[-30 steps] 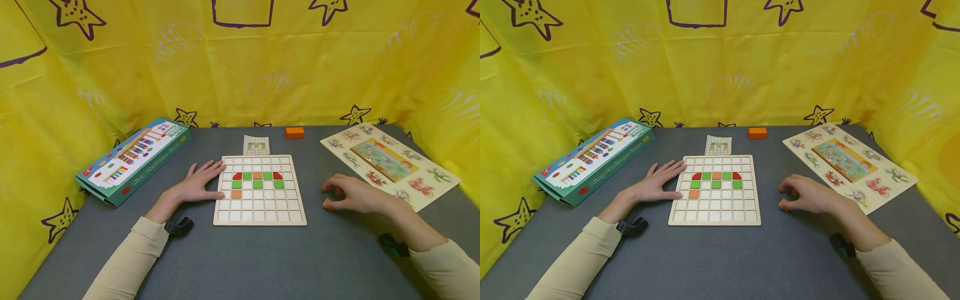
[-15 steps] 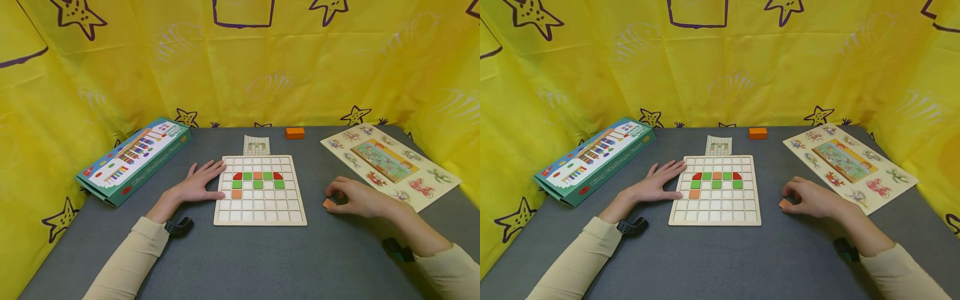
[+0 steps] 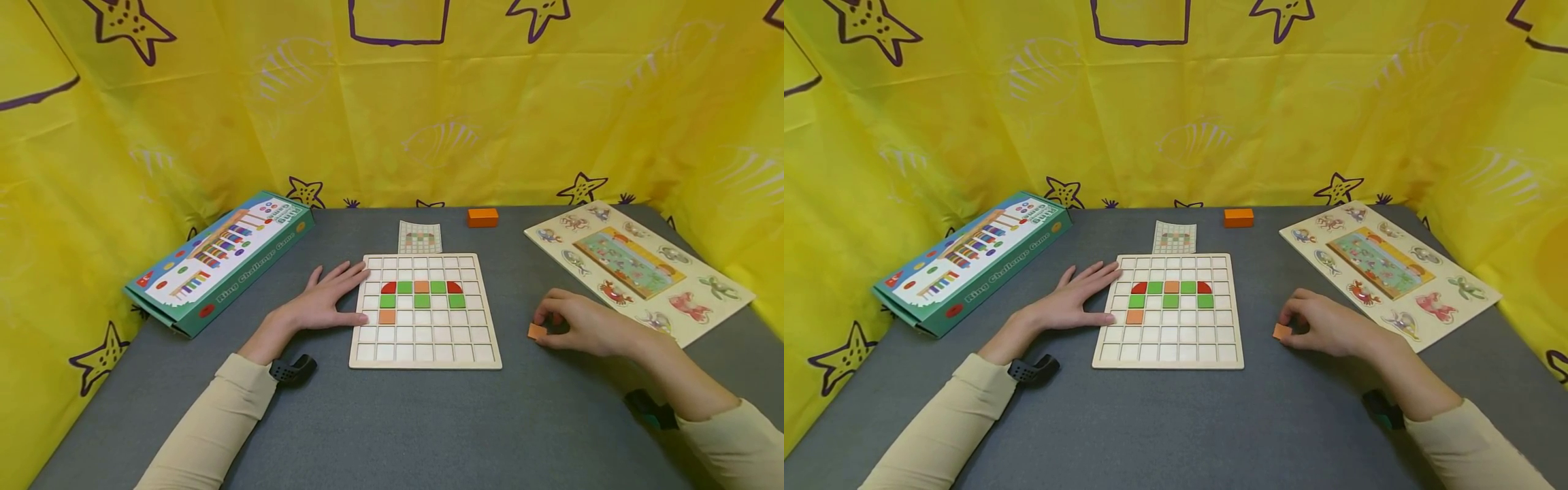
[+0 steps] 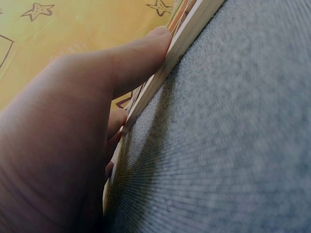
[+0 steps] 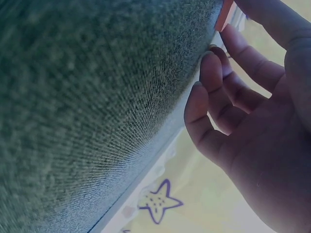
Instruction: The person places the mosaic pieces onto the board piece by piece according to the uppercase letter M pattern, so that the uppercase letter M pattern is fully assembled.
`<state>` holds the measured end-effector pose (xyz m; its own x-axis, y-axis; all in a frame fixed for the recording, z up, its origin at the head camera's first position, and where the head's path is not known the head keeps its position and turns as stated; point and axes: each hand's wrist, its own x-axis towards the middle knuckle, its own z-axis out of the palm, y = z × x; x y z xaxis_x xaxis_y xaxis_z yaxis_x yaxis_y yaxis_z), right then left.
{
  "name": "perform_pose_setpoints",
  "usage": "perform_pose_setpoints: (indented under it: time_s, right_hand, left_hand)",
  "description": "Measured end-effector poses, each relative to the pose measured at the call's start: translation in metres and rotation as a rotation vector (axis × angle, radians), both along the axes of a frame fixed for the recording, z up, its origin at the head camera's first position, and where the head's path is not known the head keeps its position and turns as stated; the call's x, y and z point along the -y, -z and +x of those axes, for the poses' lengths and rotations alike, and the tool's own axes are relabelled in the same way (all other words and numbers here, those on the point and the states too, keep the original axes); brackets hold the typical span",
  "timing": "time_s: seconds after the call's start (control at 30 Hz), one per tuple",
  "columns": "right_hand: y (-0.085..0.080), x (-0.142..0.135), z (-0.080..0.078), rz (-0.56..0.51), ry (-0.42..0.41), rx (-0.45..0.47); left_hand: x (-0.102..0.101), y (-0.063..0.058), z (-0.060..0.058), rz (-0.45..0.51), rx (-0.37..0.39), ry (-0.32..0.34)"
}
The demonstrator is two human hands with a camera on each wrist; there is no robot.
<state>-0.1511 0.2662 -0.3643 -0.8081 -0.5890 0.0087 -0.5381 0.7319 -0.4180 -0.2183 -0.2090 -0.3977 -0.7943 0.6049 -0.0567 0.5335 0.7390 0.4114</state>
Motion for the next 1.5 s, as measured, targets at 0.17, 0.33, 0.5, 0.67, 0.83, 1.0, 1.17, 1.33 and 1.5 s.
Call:
perform_pose_setpoints:
  time_s: [0.17, 0.33, 0.5, 0.67, 0.83, 1.0, 1.17, 1.33, 1.5]
  right_hand:
    - [0.001, 0.0, -0.001, -0.002, -0.027, -0.016]
    - [0.002, -0.001, -0.003, -0.003, -0.053, -0.042]
    - [0.003, 0.0, -0.003, -0.025, -0.082, -0.067]
    - [0.003, 0.002, -0.004, -0.038, -0.083, -0.083]
    - [0.002, 0.008, -0.007, -0.052, -0.085, -0.104]
    - [0.0, 0.017, -0.01, -0.066, -0.098, -0.111]
    - [-0.004, 0.026, -0.015, -0.056, -0.107, -0.08]
    - [-0.009, 0.035, -0.019, -0.049, -0.122, -0.066]
    - [-0.013, 0.047, -0.022, -0.046, -0.136, -0.06]
  left_hand:
    - [-0.001, -0.001, 0.0, -0.013, 0.006, -0.01]
    - [-0.002, -0.001, 0.0, -0.02, 0.008, -0.017]
    - [-0.002, -0.001, 0.0, -0.015, 0.007, -0.012]
    - [-0.001, -0.001, 0.0, -0.009, 0.008, -0.007]
    - [-0.001, 0.0, 0.0, -0.009, 0.006, -0.006]
    - [-0.001, -0.001, 0.001, -0.005, 0.008, -0.006]
    - [-0.001, -0.001, 0.001, -0.002, 0.01, -0.007]
    - [-0.001, -0.001, 0.001, -0.005, 0.007, -0.007]
    - [-0.001, -0.001, 0.001, -0.005, 0.008, -0.006]
